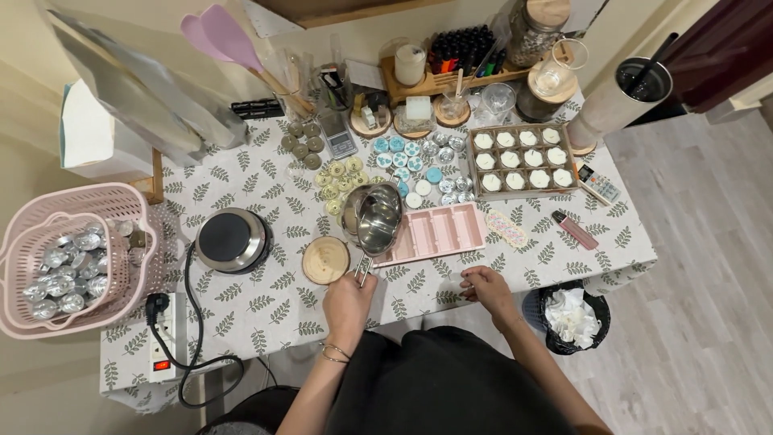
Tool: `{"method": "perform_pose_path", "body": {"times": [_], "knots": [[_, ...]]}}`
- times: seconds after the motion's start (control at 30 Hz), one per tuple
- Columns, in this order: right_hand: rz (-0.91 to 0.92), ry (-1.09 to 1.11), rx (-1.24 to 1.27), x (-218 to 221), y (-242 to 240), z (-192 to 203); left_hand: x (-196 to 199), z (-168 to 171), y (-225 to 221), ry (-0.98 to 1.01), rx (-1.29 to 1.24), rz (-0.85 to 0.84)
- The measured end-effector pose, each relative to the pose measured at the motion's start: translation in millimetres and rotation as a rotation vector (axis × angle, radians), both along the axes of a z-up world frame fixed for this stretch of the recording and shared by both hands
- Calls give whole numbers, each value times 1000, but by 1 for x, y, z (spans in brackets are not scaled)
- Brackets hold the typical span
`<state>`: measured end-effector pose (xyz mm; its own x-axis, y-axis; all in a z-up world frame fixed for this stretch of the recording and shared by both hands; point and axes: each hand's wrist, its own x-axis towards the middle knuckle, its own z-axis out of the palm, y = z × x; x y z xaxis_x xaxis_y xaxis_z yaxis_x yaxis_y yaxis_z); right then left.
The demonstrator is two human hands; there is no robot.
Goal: Pouring melted wax from a small pot into a silicone mold to make wax melts.
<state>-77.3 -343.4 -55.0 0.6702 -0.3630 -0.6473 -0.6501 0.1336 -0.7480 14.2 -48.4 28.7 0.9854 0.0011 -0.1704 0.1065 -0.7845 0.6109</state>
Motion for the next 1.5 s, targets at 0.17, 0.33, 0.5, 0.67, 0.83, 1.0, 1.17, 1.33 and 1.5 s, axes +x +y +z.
{"method": "perform_pose_path", "body": {"times": [0.17,0.33,0.5,0.67,0.83,1.0,1.17,1.33,1.5], "knots": [[5,-10,7,0,1,-1,1,2,0,-1,18,-19],[-4,-5,7,0,2,0,2,7,0,8,50,-43],[4,-18,19,-3,3,0,3,9,-2,35,77,-67],[14,-8,6,-3,1,-5,3,7,-1,12,21,-49],[2,-15,13,-4,1,-5,4,20,-1,102,-88,24],[13,-17,26,-5,-2,-8,4,23,-4,106,-250,57],[-12,-13,28,-11,-2,-11,5,30,-12,123,-289,62],[-72,-20,39,-22,-5,-11,7,29,-26,163,-253,30],[-102,-19,58,-31,-12,-8,10,13,-35,20,-96,-86]]}}
